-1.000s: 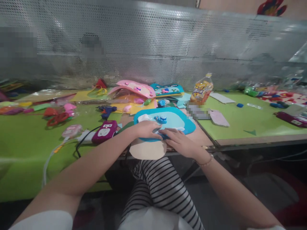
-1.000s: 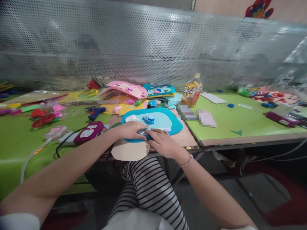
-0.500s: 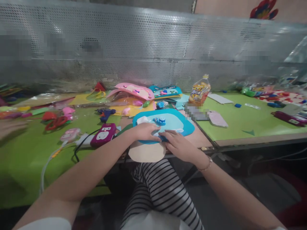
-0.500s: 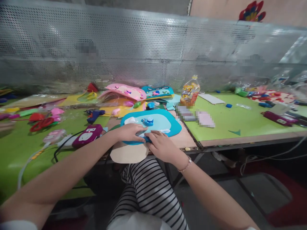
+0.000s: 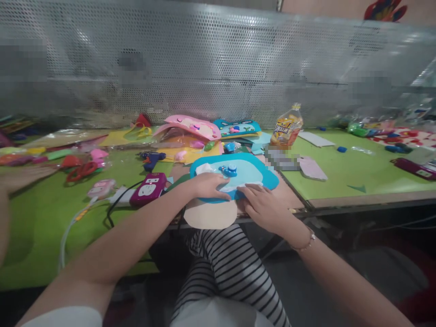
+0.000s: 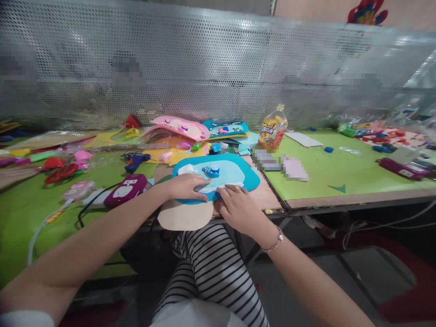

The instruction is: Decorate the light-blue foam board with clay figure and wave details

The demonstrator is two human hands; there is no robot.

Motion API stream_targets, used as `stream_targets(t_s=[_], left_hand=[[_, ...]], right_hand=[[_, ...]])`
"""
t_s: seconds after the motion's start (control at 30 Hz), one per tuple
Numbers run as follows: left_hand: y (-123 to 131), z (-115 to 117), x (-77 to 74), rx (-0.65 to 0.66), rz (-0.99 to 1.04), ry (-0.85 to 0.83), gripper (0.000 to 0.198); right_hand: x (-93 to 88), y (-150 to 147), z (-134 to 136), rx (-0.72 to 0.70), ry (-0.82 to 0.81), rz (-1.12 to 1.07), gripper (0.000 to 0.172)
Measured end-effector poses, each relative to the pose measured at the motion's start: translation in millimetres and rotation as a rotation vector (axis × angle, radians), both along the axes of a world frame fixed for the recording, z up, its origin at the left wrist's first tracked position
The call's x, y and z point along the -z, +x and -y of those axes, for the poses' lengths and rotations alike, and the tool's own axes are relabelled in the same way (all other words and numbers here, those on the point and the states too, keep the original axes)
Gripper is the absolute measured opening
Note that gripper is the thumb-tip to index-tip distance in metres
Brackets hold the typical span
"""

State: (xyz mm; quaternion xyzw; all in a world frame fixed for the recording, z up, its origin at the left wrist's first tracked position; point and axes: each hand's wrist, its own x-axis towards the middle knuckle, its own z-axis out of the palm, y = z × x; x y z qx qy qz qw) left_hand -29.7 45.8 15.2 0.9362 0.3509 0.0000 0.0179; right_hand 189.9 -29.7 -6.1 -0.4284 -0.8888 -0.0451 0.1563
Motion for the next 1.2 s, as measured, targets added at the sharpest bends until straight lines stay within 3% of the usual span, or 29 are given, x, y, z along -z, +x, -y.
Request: stream_targets(t_s=[0.13,0.43,0.67,0.87,1.0,1.2], left_hand=[[0.5,0.8,-1.9,-0.007,0.008,-0.027,0.069],[0.7,1.1,-0.7,0.014,0.052,-0.046,0.064],[0.9,-0.6,0.2,0.037,0.081,-0.032,0.056],[-2.5,-2.0,0.6,0.042,0.102,0.025,0.066],[-2.8,8.1,-7.6,0.091,0.169,0.015,0.036],[0.4,18.8,-11.9,0.009,0.164,0.073,0.030]], right_hand=[[2.2,2.1,-1.2,0.013,-0.014,-0.051,0.044],[-4.2,-23.3,2.2,-0.074,-0.118,-0.094,0.042],[0.2,-17.3,-4.5,-0.127,-0.191,-0.154,0.044],[15.1,-16.1,-7.5,-0.024,-0.013,-0.315,0.044],[20.9,-16.7,-7.6,-0.104,0.059,-0.200,0.044],[19.8,-15.7,-5.0,-0.021,0.052,-0.145,0.045]])
